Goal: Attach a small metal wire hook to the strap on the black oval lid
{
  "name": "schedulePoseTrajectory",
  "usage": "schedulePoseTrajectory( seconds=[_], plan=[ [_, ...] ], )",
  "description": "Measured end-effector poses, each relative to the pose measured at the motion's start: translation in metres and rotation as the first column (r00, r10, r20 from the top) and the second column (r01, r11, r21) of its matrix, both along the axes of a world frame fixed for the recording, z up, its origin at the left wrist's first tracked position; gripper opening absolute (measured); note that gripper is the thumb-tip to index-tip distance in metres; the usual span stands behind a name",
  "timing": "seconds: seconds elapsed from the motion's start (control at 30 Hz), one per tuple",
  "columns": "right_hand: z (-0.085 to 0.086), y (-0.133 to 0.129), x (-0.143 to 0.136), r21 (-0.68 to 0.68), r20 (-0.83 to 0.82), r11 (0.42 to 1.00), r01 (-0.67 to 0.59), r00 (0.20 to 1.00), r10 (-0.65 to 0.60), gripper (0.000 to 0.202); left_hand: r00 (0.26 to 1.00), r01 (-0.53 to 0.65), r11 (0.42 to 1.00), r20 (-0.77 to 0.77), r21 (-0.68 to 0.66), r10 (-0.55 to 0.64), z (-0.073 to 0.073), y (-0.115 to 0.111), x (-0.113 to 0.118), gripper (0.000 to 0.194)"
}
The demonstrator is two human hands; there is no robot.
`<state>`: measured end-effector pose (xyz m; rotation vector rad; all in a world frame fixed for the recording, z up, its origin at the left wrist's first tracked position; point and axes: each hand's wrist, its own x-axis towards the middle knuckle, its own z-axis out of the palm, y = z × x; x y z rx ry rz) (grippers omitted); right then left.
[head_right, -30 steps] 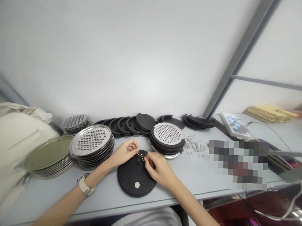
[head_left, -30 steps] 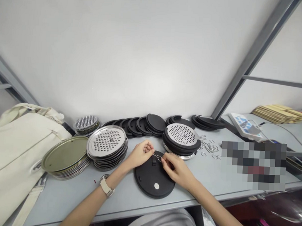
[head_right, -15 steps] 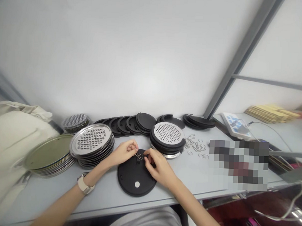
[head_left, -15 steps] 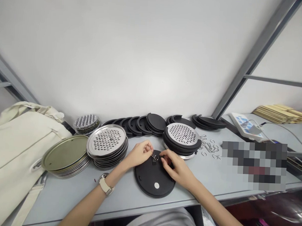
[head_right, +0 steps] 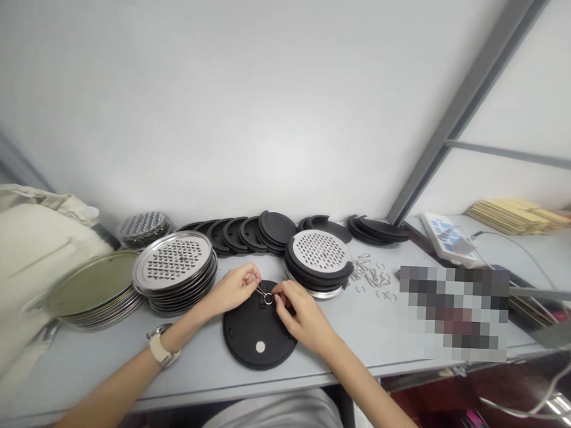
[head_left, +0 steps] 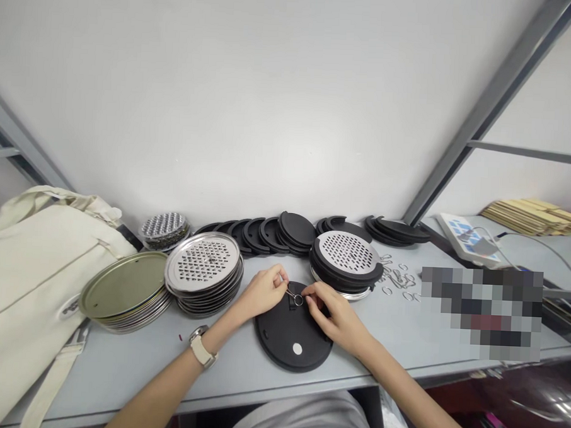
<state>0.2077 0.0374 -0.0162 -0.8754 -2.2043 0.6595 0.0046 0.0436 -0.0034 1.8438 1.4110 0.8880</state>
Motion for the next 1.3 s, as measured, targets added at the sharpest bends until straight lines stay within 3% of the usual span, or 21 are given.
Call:
schedulePoseTrajectory(
  seconds=[0.53,0.73,1.13,1.3],
  plan=[
    [0.000,0.001,0.001,-0.027,-0.003,1.000,-0.010,1.000,0.010,0.014,0.998,-0.006,0.999,0.067,-0.035,0.009,0.001,-0.002,0.003,0.010],
    [-0.002,0.004,0.004,-0.060,-0.010,0.995,-0.075,0.997,0.074,0.025,0.998,-0.008,1.000,0.067,0.002,0.008,0.003,-0.010,0.013,0.011],
    [0.001,0.004,0.000,-0.063,-0.052,0.997,-0.054,0.997,0.051,0.009,0.991,0.067,0.996,0.118,-0.056,-0.060,0.004,-0.016,0.021,0.010],
    [0.001,0.002,0.001,-0.036,-0.059,0.998,-0.051,0.997,0.049,0.010,0.997,0.003,0.999,0.080,0.034,-0.006,0.003,-0.010,0.015,0.011]
  ],
)
